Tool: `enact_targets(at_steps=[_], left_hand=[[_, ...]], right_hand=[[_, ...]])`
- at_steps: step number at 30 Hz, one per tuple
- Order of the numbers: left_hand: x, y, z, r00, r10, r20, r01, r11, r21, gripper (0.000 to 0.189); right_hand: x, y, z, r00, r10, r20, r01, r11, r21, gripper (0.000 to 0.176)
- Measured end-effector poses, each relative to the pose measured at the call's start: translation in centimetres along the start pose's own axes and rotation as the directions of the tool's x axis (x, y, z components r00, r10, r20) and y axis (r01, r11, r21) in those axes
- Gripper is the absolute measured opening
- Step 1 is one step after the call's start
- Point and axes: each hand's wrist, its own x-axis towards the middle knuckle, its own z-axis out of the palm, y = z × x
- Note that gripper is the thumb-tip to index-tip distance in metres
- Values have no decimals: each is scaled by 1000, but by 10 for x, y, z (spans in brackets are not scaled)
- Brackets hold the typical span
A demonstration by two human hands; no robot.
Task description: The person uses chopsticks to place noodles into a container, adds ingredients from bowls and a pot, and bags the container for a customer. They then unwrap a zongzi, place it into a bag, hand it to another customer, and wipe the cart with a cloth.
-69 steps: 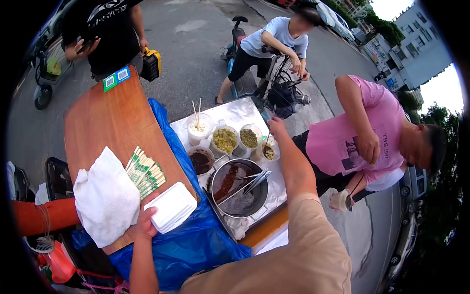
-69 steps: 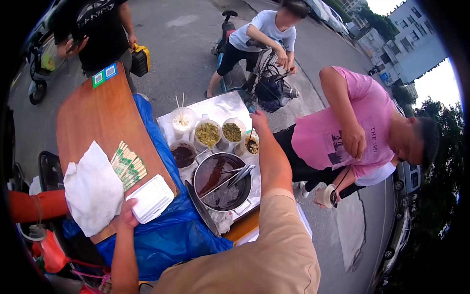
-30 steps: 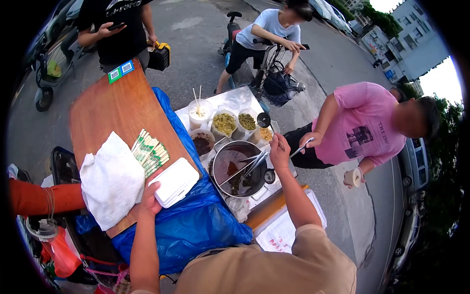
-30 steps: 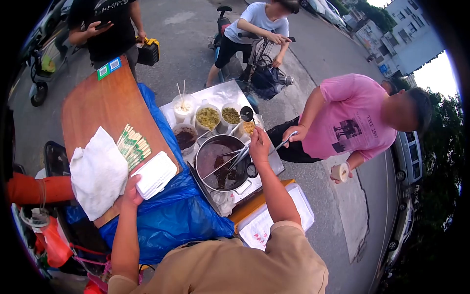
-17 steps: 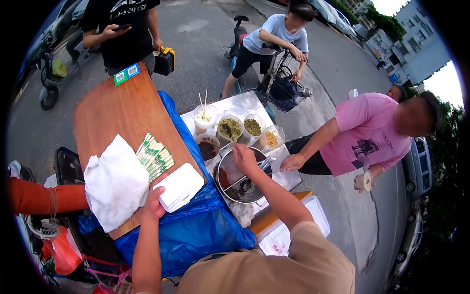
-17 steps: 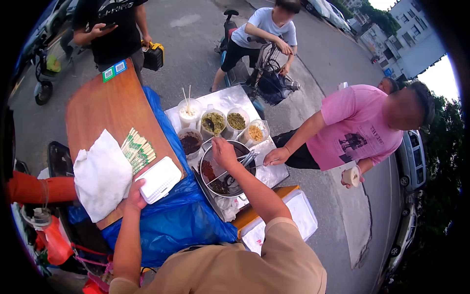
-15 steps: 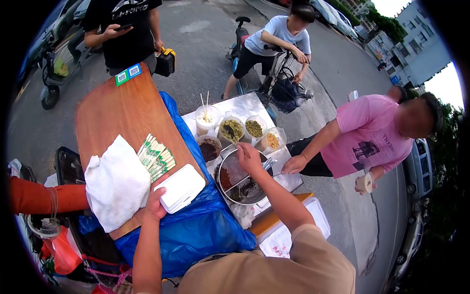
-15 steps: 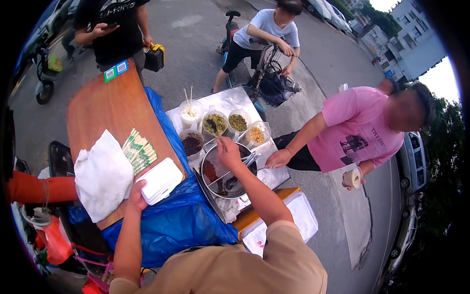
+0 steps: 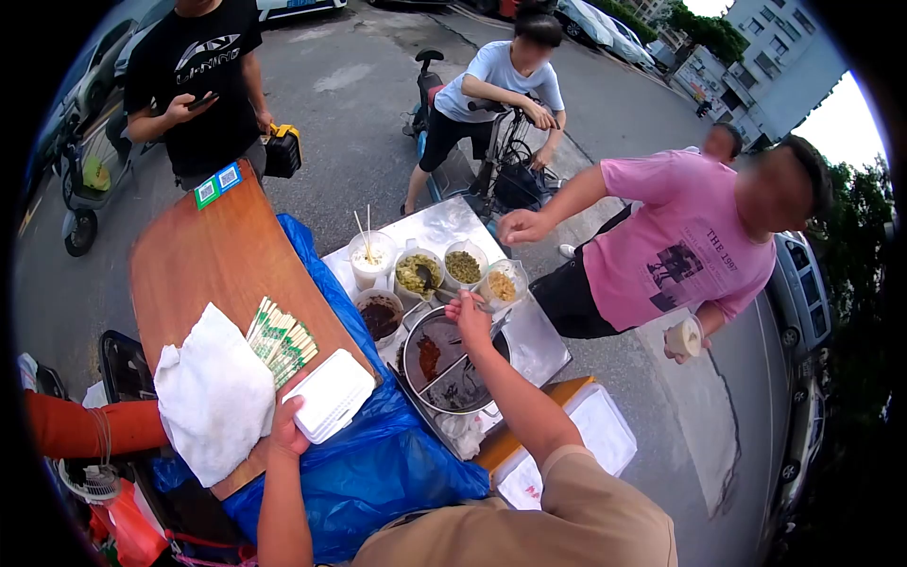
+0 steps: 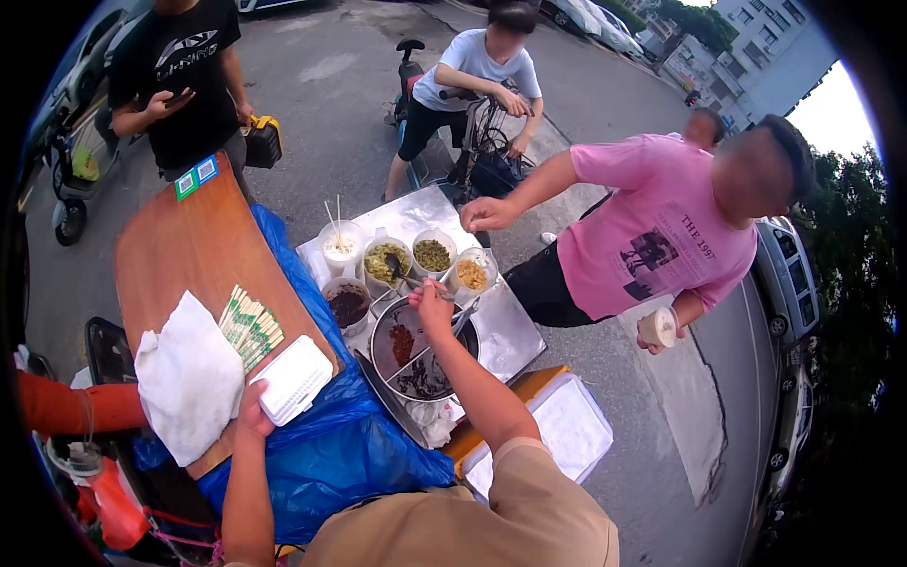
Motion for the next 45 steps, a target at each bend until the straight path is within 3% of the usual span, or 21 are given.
enact_targets(at_steps=[6,8,30,38,45], left_hand=[[3,3,2,1000,-4,7,4,1000,1,73],[4,4,4,999,0,38,1,1000,-14,71],[0,-1,-19,1000,-18,-5,18,999,-43,67],[-8,5,-15,999,-47,-9,46,995,-87,60],[-12,10,4,998,-66,-10,64,989,-135,56]], right_hand=[[9,7,-2,999,-45,14,46,999,-18,36],[11,9,-3,992,-126,31,128,987,-98,32],[0,9,0,984,-161,71,171,969,-176,33],[-6,-5,2,988,-153,26,155,977,-146,33],[-11,-23,-8,996,-26,-86,36,992,120,32]])
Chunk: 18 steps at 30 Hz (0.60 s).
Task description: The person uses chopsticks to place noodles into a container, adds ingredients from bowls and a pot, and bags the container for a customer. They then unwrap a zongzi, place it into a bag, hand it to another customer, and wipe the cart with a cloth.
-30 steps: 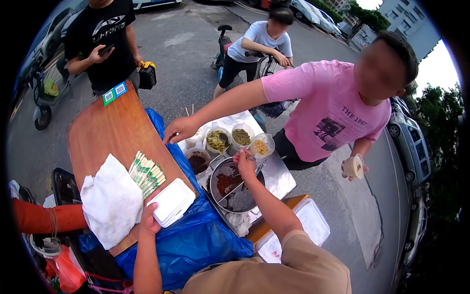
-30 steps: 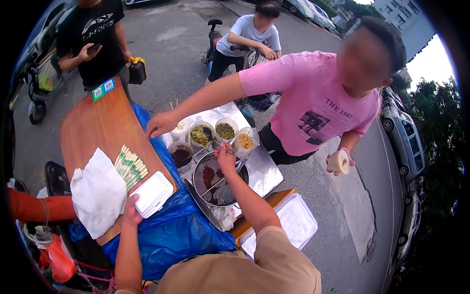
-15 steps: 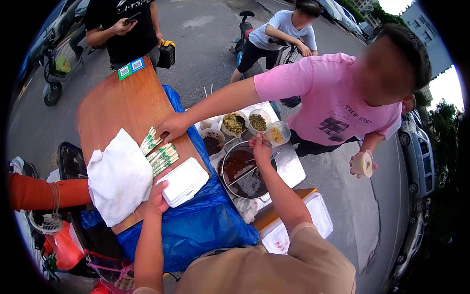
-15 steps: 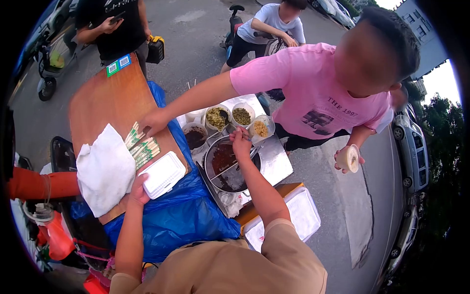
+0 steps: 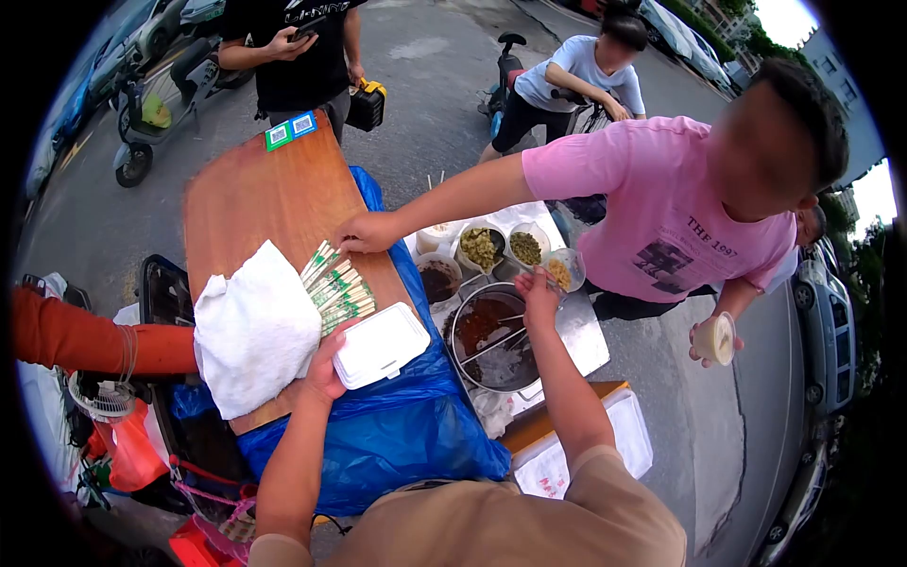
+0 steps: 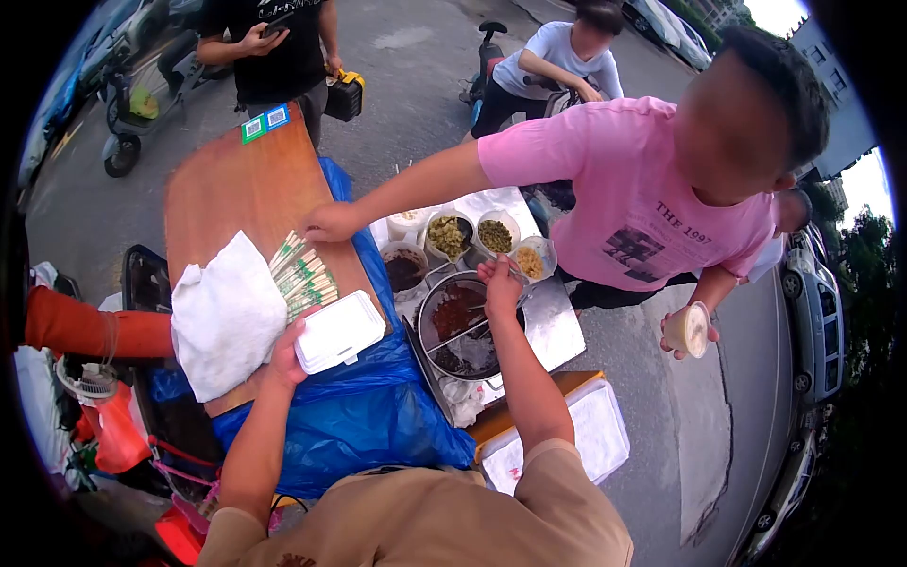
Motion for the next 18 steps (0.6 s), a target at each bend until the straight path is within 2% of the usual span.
enact_targets(at_steps=[2,6,9,12,15,18], left_hand=[[-1,9,20,995,-33,89,38,997,-65,60],[17,8,28,997,25,73,-12,984,-180,70],[25,9,37,991,35,128,0,965,-263,84],[31,10,45,986,88,140,-46,959,-279,96],[29,8,50,984,124,127,-77,943,-322,98],[30,4,48,981,147,125,-99,940,-326,99]], right_hand=[[-9,-13,0,999,-3,35,3,1000,-9,32],[-44,-56,-5,993,-3,117,9,998,-57,33],[-85,-91,-8,982,-4,187,23,994,-103,33],[-129,-122,-7,965,-21,261,58,989,-136,32],[-182,-142,1,946,-20,322,79,982,-169,32],[-234,-142,16,899,-88,429,194,958,-210,32]])
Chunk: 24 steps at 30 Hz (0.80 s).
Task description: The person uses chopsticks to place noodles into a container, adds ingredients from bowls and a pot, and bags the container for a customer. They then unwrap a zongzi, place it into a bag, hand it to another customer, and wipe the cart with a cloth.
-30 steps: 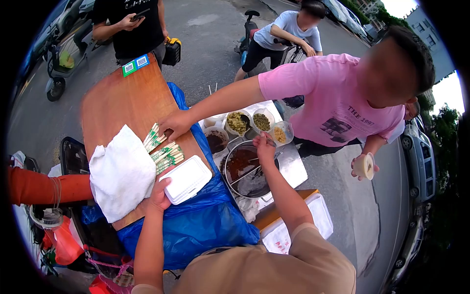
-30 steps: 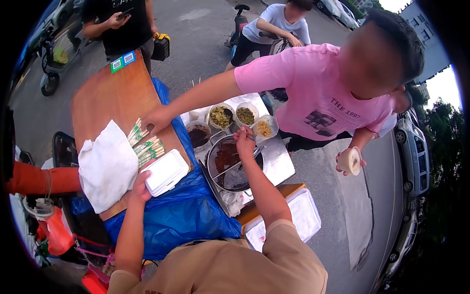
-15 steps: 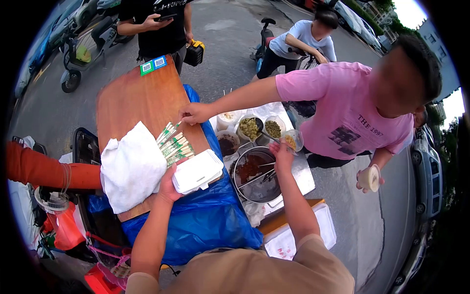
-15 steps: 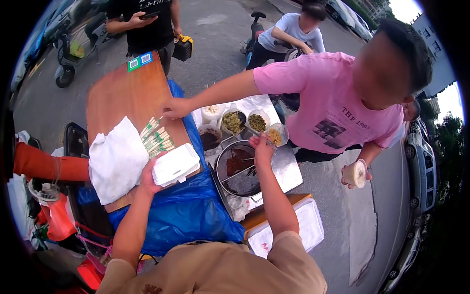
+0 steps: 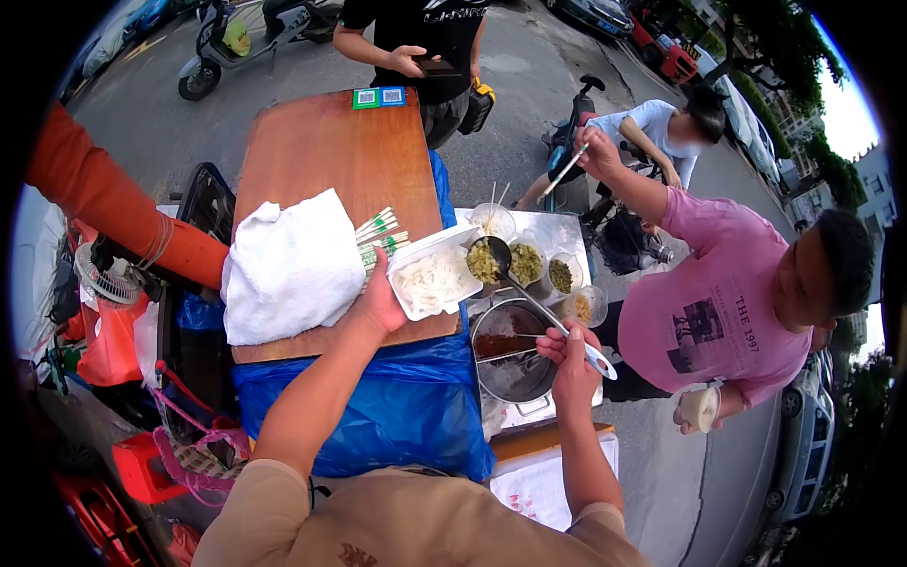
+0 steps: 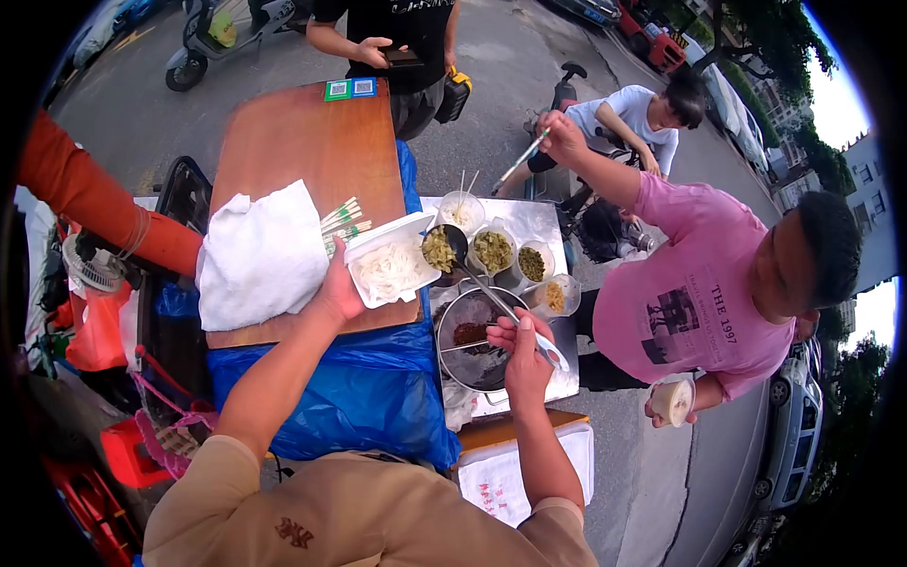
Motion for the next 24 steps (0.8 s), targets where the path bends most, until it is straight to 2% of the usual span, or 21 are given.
enact_targets(at_steps=[2,3,4,5,6,7,9,10,13,16,21,24], left_hand=[[-6,0,8,1000,-9,-13,9,1000,-12,99],[-8,0,10,999,-27,-27,27,999,-19,99],[-8,-1,13,999,-36,-32,35,999,-37,100],[-10,-2,15,999,-29,-34,28,999,-37,100],[-12,-2,16,999,-35,-34,34,999,-39,99],[-13,-2,18,999,-41,-35,40,998,-41,98],[-14,1,16,999,-34,-38,32,999,-41,97],[-14,2,13,999,-37,-30,36,998,-46,96],[-15,5,5,999,-33,-23,32,999,-43,92],[-18,8,7,999,-18,-26,17,999,-36,93],[-15,7,7,997,35,-69,-31,998,59,97],[-12,8,4,998,36,-45,-34,999,42,92]], right_hand=[[-21,13,16,969,-184,168,206,970,-127,27],[-25,19,21,923,-273,272,330,924,-195,24],[-25,22,23,920,-274,281,334,922,-194,24],[-27,26,25,761,-436,480,615,720,-322,28],[-28,27,28,542,-497,678,833,423,-356,38],[-29,29,29,537,-497,682,836,424,-349,38],[-32,37,26,443,-497,747,891,333,-307,55],[-32,41,23,430,-495,755,899,309,-310,59],[-26,48,18,408,-494,768,911,281,-303,58],[-23,47,16,422,-489,763,904,284,-318,50],[-36,71,16,432,-470,770,894,338,-295,51],[-40,78,20,454,-468,758,879,376,-294,53]])
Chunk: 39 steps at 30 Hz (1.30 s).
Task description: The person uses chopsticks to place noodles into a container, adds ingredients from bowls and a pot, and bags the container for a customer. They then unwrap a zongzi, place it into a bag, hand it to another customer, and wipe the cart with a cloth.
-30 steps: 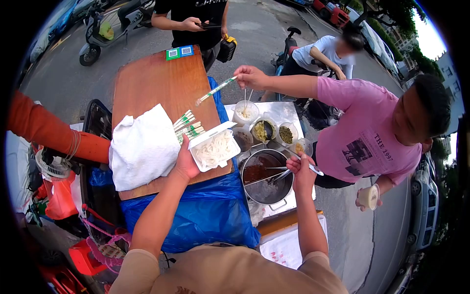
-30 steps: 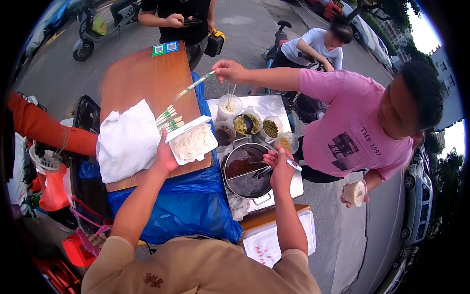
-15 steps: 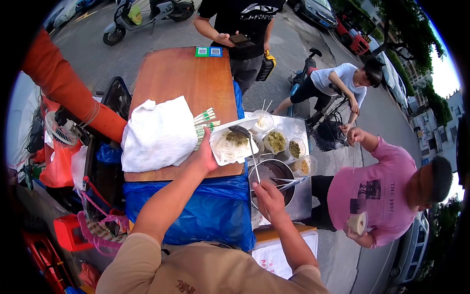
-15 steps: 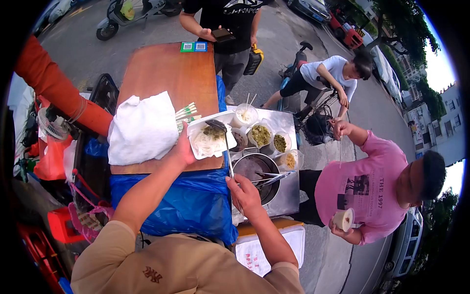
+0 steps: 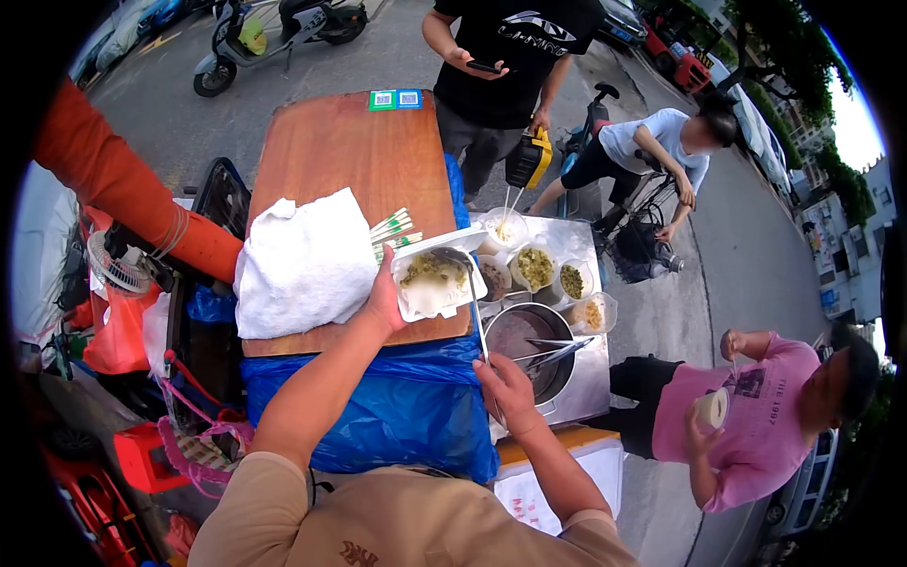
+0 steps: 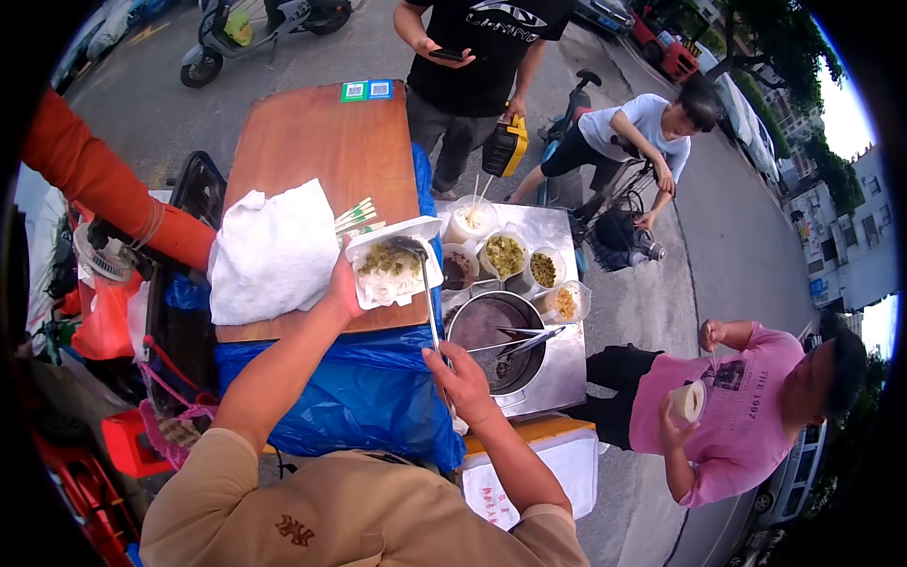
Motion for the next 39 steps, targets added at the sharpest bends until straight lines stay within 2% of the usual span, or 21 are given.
enact_targets(at_steps=[4,6,8,9,10,11,14,17,20,21,22,23,24,25,26,27,29,31,33,37,39], left_hand=[[2,4,-2,999,-41,14,41,998,-37,86],[4,5,-3,998,5,62,-3,999,-46,82],[7,8,-5,999,2,47,0,999,-48,82],[8,10,-4,999,0,35,2,999,-52,83],[8,10,-4,999,-5,32,7,999,-52,83],[7,10,-3,1000,-14,24,15,999,-46,83],[10,9,-3,998,-56,19,56,998,-33,82],[11,2,-1,997,-79,17,79,997,7,84],[1,-3,-11,991,-119,-66,123,991,51,87],[2,-6,-14,989,-127,-70,130,990,52,87],[3,-7,-16,986,-156,-66,160,986,54,86],[4,-8,-19,981,-185,-61,188,980,57,85],[3,-9,-19,977,-201,-68,203,979,17,77],[1,-10,-20,976,-203,-74,205,979,14,77],[-2,-11,-21,968,-245,-57,247,969,14,72],[-5,-12,-24,957,-287,-40,288,958,14,68],[-11,-7,-21,958,-287,-3,287,958,-4,61],[-14,-6,-15,976,-214,-37,217,959,180,62],[-14,-8,-18,979,-200,-46,205,966,159,63],[-17,-6,-25,984,-172,-56,180,964,195,65],[-19,-3,-28,984,-171,-58,179,962,204,66]], right_hand=[[10,-2,-8,994,-7,-111,9,1000,19,51],[17,-9,-23,991,-20,-135,23,1000,21,47],[23,-16,-38,958,82,-274,-57,994,98,25],[21,-12,-38,958,85,-275,-60,993,100,25],[17,-9,-38,876,280,-392,-135,924,357,25],[13,-5,-38,755,482,-443,-153,788,596,28],[20,32,-52,481,788,-385,-241,541,806,34],[14,109,-40,310,895,-322,-315,416,853,35],[-14,197,4,245,930,-275,-367,351,861,37],[-21,218,16,206,951,-229,-374,292,880,39],[-22,225,22,166,969,-181,-377,232,897,41],[-24,229,29,158,971,-180,-378,227,898,41],[-23,228,37,100,989,-106,-342,135,930,43],[-23,225,44,45,999,-29,-299,42,953,45],[-27,219,50,100,993,62,-318,-27,948,47],[-28,204,56,96,993,66,-321,-32,947,47],[-19,156,64,123,948,294,-314,-243,918,49],[-5,100,62,278,832,480,-309,-395,865,47],[23,44,56,322,740,591,-348,-488,801,46],[56,10,76,353,743,569,-392,-434,811,43],[55,13,91,329,813,480,-366,-359,859,36]])
